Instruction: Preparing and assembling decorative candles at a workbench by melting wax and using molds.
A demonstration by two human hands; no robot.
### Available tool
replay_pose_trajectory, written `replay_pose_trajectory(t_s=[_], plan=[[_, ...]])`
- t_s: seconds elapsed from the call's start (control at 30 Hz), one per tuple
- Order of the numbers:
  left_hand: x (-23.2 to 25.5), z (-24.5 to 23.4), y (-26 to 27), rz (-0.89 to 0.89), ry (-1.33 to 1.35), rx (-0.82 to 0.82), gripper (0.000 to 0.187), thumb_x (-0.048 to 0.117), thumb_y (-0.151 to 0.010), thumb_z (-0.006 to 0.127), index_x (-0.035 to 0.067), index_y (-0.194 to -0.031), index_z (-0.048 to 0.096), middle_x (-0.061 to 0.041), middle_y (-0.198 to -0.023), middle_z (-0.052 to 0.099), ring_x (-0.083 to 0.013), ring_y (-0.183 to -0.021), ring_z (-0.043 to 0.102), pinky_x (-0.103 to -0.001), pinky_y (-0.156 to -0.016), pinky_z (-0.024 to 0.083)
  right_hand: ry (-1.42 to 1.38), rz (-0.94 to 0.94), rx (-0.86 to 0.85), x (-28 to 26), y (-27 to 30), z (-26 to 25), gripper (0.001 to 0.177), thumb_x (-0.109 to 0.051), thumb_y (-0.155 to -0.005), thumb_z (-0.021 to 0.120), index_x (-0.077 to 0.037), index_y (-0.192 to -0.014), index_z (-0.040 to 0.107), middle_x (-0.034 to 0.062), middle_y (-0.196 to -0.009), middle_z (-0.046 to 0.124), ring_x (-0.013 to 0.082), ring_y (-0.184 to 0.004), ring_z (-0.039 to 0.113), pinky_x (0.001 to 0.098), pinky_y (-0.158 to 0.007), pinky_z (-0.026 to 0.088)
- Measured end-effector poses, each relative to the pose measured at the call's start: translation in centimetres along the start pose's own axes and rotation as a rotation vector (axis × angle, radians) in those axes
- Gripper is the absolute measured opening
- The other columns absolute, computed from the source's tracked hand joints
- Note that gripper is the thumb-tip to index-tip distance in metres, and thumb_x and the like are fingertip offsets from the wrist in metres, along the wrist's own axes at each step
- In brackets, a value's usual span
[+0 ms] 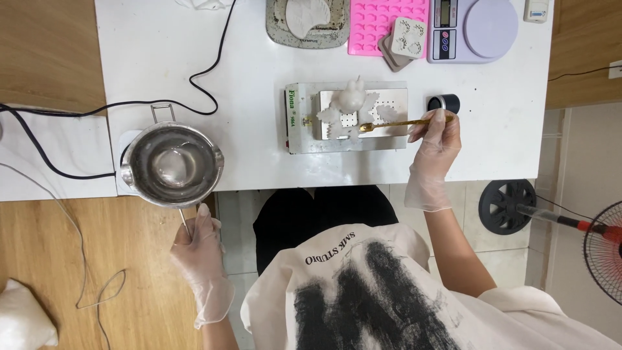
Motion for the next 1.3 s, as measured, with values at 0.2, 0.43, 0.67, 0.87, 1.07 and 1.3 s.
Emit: replay_pose_trajectory(t_s=[0.2, 0.43, 0.67, 0.87, 1.07, 1.3], plan=[[0.1, 0.5, 0.0, -0.018, 0.033, -0.055, 0.034, 0.032, -0.097, 0.073, 0.007, -0.075, 0.063, 0.001, -0.063, 0.058, -0.0048, -0.046, 0.043, -0.022, -0.04, 0.032, 0.036, -0.052, -0.025, -1.2, -0.1, 0.1, 0.026, -0.027, -0.116, 0.053, -0.004, -0.105, 0.054, 0.0044, -0.093, 0.061, 0.01, -0.073, 0.057, 0.0257, -0.064, 0.051], [-1.3, 0.5, -1.1, 0.006, 0.105, -0.066, 0.033, 0.032, -0.096, 0.073, 0.005, -0.079, 0.064, 0.001, -0.068, 0.062, -0.0046, -0.048, 0.042, -0.022, -0.042, 0.031, 0.098, -0.11, -0.078, -2.3, 0.3, 1.2, 0.025, -0.026, -0.117, 0.051, -0.002, -0.11, 0.055, 0.0047, -0.098, 0.06, 0.0102, -0.078, 0.058, 0.0264, -0.07, 0.053], [-0.7, 0.8, -0.4, -0.075, 0.116, -0.092, 0.033, 0.033, -0.094, 0.074, 0.007, -0.076, 0.063, 0.001, -0.066, 0.061, -0.0057, -0.046, 0.041, -0.023, -0.041, 0.03, 0.12, -0.119, -0.047, -4.7, 0.8, 1.8, 0.024, -0.027, -0.117, 0.05, -0.004, -0.11, 0.053, 0.0051, -0.099, 0.061, 0.0113, -0.076, 0.06, 0.0272, -0.071, 0.054], [-2.1, 1.6, -0.5, -0.088, 0.195, -0.136, 0.039, 0.034, -0.095, 0.074, 0.004, -0.074, 0.061, 0.0, -0.066, 0.061, -0.0059, -0.046, 0.04, -0.023, -0.041, 0.031, -0.006, 0.221, -0.301, -3.9, 6.7, 11.1, 0.027, -0.029, -0.107, 0.056, -0.003, -0.104, 0.061, 0.0107, -0.085, 0.073, 0.0195, -0.074, 0.073, 0.0345, -0.071, 0.066], [-2.9, 1.4, -1.7, -0.129, 0.264, -0.092, 0.024, 0.031, -0.092, 0.073, 0.01, -0.08, 0.07, 0.004, -0.065, 0.061, -0.0037, -0.047, 0.043, -0.023, -0.04, 0.034, -0.107, 0.267, -0.742, 0.9, 14.9, 23.3, 0.023, -0.017, -0.109, 0.053, 0.002, -0.12, 0.059, 0.0135, -0.104, 0.071, 0.0219, -0.09, 0.074, 0.0346, -0.084, 0.067], [-4.2, -0.4, -5.3, -0.079, 0.331, -0.063, 0.037, 0.036, -0.098, 0.074, 0.006, -0.077, 0.065, 0.001, -0.061, 0.049, -0.0061, -0.048, 0.039, -0.023, -0.044, 0.032, 0.254, -0.005, -0.737, -2.9, 8.0, 14.5, 0.023, -0.012, -0.103, 0.058, -0.008, -0.126, 0.061, 0.0047, -0.091, 0.072, 0.0102, -0.075, 0.07, 0.0236, -0.062, 0.059]])
Point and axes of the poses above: each hand's wrist, its own y-axis away from the middle knuckle, its own z-axis out of the palm, x = y × z, the point moved 3 cm from there along -y, towards the middle knuckle
